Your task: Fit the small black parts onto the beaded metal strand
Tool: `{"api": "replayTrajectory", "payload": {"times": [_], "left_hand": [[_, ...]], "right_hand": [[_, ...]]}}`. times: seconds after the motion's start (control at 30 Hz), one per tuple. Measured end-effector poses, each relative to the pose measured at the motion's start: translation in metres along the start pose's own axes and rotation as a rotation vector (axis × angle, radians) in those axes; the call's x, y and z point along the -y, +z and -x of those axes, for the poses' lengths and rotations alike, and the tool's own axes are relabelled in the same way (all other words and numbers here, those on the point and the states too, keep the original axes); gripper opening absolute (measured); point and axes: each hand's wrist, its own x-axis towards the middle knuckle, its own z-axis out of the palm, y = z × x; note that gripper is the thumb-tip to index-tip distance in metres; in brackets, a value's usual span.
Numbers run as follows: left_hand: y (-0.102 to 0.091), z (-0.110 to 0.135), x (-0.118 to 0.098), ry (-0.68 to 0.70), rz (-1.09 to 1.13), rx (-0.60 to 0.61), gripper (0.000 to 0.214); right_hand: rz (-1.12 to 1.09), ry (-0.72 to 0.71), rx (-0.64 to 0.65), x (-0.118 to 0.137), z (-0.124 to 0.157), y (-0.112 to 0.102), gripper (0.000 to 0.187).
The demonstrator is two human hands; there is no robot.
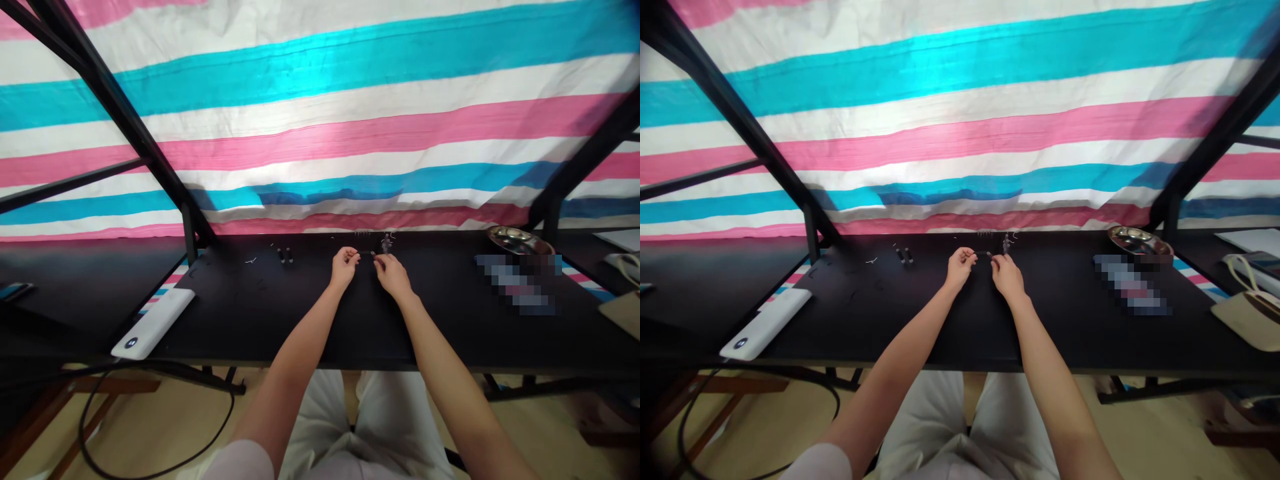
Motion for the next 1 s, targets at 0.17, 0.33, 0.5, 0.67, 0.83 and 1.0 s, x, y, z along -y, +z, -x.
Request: {"api": "replayTrajectory", "payload": {"times": [0.17, 0.33, 0.5, 0.67, 0.83, 1.0], "left_hand": [[0.001, 0.001, -0.001, -0.002, 0.017, 0.003, 0.010], [0.002, 0.003, -0.004, 0.008, -0.003, 0.045, 0.008], [0.002, 0.005, -0.008, 0.061, -0.101, 0.059, 0.009], [-0.003, 0.006, -0.013, 0.137, -0.199, 0.065, 0.016], [-0.018, 0.013, -0.024, 0.179, -0.324, 0.115, 0.018], [-0.041, 0.028, -0.035, 0.186, -0.414, 0.174, 0.018]], "right_hand": [[-0.006, 0.024, 0.012, -0.001, 0.001, 0.000, 0.024], [-0.003, 0.042, 0.021, -0.003, 0.001, -0.001, 0.026], [0.040, 0.066, 0.014, -0.005, 0.001, -0.001, 0.030], [0.031, 0.051, 0.000, -0.004, 0.002, 0.000, 0.032], [-0.108, -0.049, -0.008, 0.002, 0.003, 0.005, 0.032], [-0.350, -0.164, 0.002, 0.015, 0.006, 0.013, 0.035]]}}
